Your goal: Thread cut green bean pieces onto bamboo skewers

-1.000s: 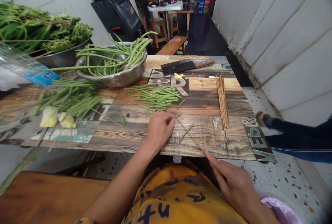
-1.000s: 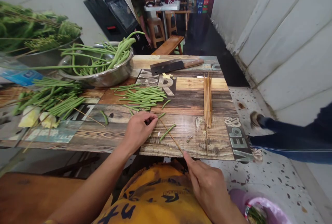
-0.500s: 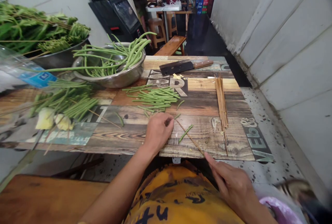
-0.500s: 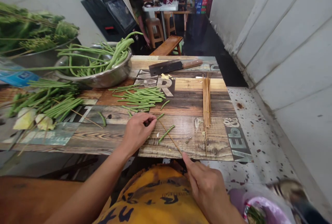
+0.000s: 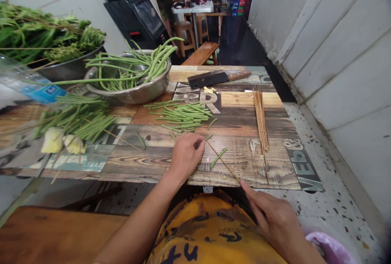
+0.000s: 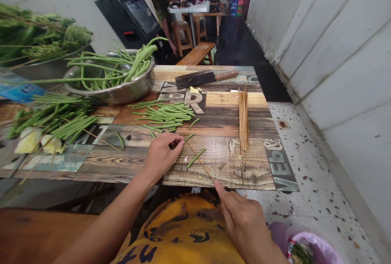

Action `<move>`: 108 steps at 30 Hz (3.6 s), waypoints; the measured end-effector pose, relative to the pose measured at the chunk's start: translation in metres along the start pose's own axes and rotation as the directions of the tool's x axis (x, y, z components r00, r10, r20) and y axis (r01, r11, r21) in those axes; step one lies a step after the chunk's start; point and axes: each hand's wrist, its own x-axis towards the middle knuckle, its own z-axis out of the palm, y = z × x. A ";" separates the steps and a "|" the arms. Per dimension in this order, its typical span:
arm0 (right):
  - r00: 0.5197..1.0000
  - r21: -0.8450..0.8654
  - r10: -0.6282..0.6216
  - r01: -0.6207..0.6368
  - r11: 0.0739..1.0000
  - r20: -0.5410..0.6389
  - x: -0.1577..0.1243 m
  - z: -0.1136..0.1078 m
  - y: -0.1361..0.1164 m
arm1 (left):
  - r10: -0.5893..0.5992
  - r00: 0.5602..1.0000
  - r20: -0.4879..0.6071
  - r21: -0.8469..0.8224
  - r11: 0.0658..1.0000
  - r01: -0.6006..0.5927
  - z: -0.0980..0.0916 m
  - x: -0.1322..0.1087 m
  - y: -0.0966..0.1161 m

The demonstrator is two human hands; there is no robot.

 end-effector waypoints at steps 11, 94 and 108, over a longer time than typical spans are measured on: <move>1.000 0.017 -0.005 0.005 1.000 0.008 -0.003 0.002 0.000 | 0.020 1.000 -0.006 0.008 1.000 -0.020 0.001 0.000 -0.001; 0.998 -0.123 -0.030 0.023 0.992 -0.057 0.008 0.014 0.005 | 0.305 0.900 0.313 0.226 0.896 -0.382 -0.066 0.017 -0.054; 0.994 -0.026 -0.028 0.025 0.999 -0.106 0.006 0.008 0.007 | 0.245 0.906 0.344 0.384 0.844 -0.374 -0.062 0.011 -0.047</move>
